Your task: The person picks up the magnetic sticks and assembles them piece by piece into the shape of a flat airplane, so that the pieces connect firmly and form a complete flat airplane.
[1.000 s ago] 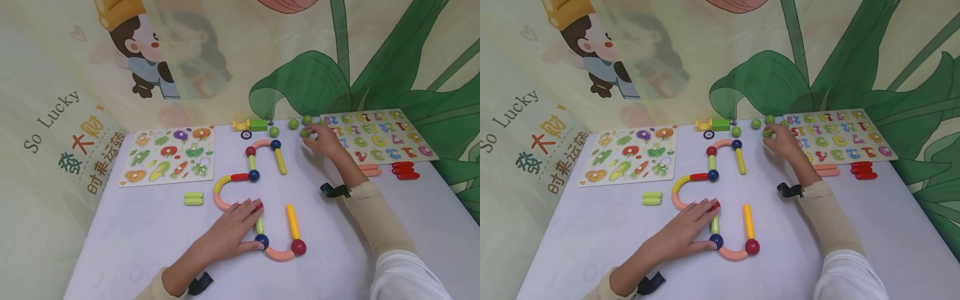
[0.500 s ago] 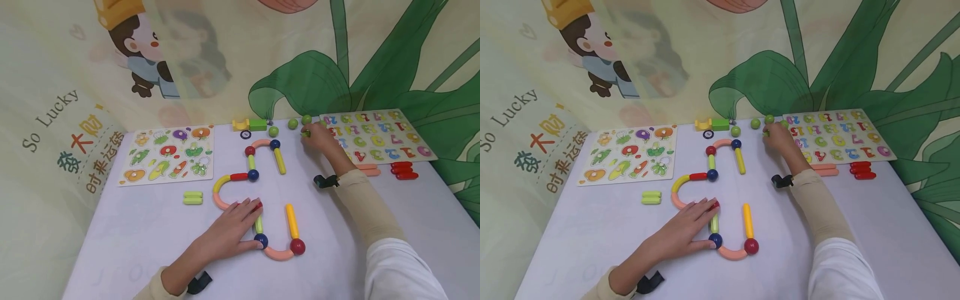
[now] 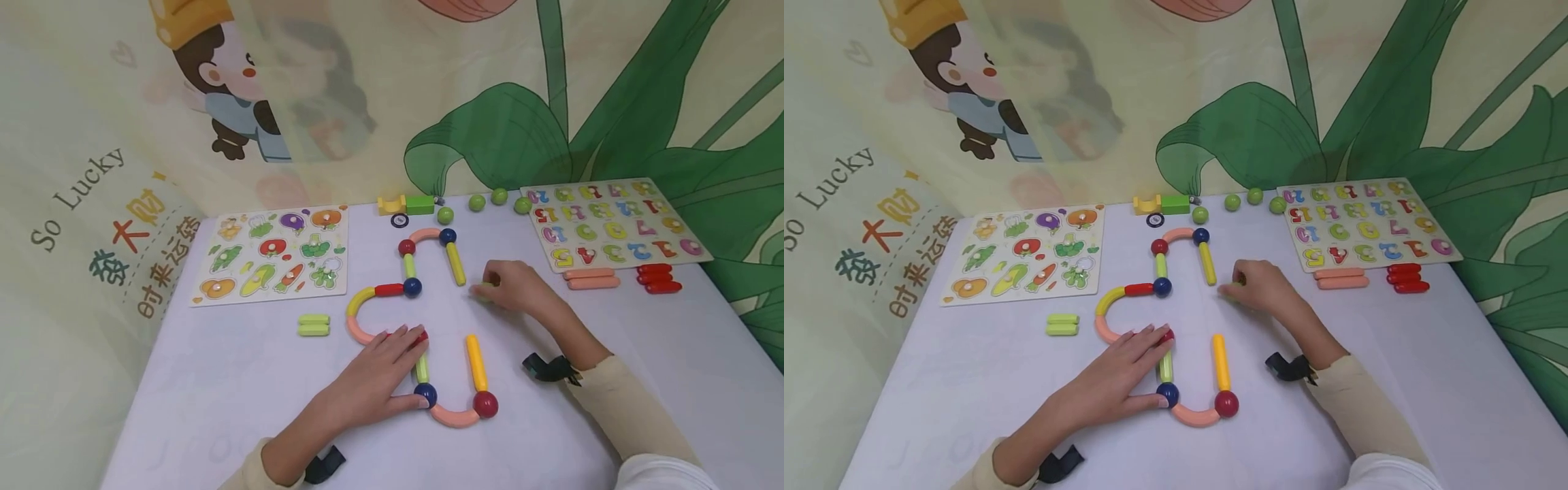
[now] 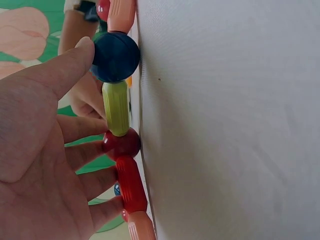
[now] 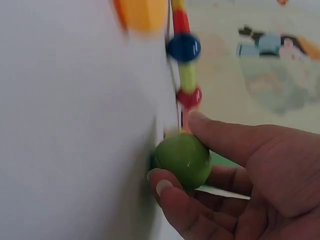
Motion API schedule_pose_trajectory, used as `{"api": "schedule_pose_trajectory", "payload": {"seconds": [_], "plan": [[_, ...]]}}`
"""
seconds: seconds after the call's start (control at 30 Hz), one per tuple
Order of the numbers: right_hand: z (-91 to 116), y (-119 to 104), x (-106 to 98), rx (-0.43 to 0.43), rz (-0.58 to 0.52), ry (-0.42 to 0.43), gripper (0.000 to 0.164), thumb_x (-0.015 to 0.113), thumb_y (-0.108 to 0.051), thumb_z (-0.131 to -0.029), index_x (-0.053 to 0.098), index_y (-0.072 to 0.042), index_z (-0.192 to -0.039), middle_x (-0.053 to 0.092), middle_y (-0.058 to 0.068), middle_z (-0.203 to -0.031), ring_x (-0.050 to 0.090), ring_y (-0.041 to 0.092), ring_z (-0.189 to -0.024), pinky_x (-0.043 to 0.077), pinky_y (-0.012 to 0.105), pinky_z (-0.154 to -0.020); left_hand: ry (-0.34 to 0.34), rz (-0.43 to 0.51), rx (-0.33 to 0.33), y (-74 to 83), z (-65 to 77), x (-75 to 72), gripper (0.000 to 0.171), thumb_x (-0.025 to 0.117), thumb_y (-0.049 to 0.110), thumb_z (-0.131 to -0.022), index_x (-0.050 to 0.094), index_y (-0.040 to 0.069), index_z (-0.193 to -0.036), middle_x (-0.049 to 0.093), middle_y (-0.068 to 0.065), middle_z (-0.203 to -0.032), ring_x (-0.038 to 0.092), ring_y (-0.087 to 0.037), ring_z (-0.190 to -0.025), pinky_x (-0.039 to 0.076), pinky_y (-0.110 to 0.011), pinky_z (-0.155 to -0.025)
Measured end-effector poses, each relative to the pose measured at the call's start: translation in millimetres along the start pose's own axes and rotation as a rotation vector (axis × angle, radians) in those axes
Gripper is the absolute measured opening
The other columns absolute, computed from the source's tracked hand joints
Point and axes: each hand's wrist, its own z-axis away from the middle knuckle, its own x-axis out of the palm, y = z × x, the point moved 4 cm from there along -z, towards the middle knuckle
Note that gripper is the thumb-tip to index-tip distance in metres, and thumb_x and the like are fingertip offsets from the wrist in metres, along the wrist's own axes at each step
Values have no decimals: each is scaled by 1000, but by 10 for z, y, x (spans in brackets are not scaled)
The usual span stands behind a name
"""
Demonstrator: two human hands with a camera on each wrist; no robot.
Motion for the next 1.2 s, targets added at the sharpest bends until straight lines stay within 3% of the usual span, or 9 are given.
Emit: {"api": "schedule_pose_trajectory", "payload": {"seconds": [0.13,0.2,0.43,0.6,0.77,0.97,1.1,1.2], "plan": [[224,-252,178,-167,5,35,18,73,-28,-76,69,-15,-87,58,-4,-78,51,14,-70,48,26,-62,3,0,1,-10,5,2,82,40,68,-79,27,17,-143,13,2,-150,12,-20,-135,17,-44,-105],[316,-322,255,-201,22,58,18,74,-26,-75,71,-16,-90,57,-5,-81,51,13,-71,48,24,-63,3,1,8,-11,7,3,82,40,68,-80,27,17,-143,13,1,-150,12,-21,-135,17,-44,-105],[523,-392,459,-149,82,72,40,77,-37,-69,66,-14,-100,50,3,-92,50,10,-64,46,15,-55,7,2,21,-8,8,-3,81,41,66,-81,27,16,-143,13,0,-150,12,-21,-135,18,-44,-105],[559,-400,492,-114,49,44,41,76,-27,-71,60,-14,-106,47,4,-95,50,14,-70,49,19,-59,14,4,13,-8,8,-2,81,41,66,-81,28,16,-143,14,0,-150,11,-21,-135,18,-44,-105],[543,-359,451,-94,-66,-30,30,70,-19,-75,59,-18,-102,49,1,-93,49,16,-76,49,22,-61,13,1,10,-5,8,0,81,41,67,-81,28,16,-143,14,0,-150,11,-21,-135,17,-44,-105],[472,-268,354,-175,-157,-64,18,67,-25,-80,64,-19,-97,54,-4,-89,49,16,-77,47,26,-64,12,-9,5,-10,14,-1,81,41,66,-80,28,17,-143,13,1,-150,11,-21,-135,17,-44,-105],[307,-84,157,-163,-192,-21,21,64,-30,-83,66,-17,-99,57,-3,-94,49,17,-83,47,28,-68,14,-9,8,-6,10,3,81,41,67,-80,28,17,-143,13,0,-150,11,-21,-135,17,-44,-105],[75,133,-126,-134,-184,86,23,60,-26,-87,64,-11,-104,57,5,-102,50,20,-82,46,32,-67,16,-12,11,-1,7,6,81,41,67,-81,28,16,-143,14,-1,-150,11,-21,-135,17,-44,-105]]}}
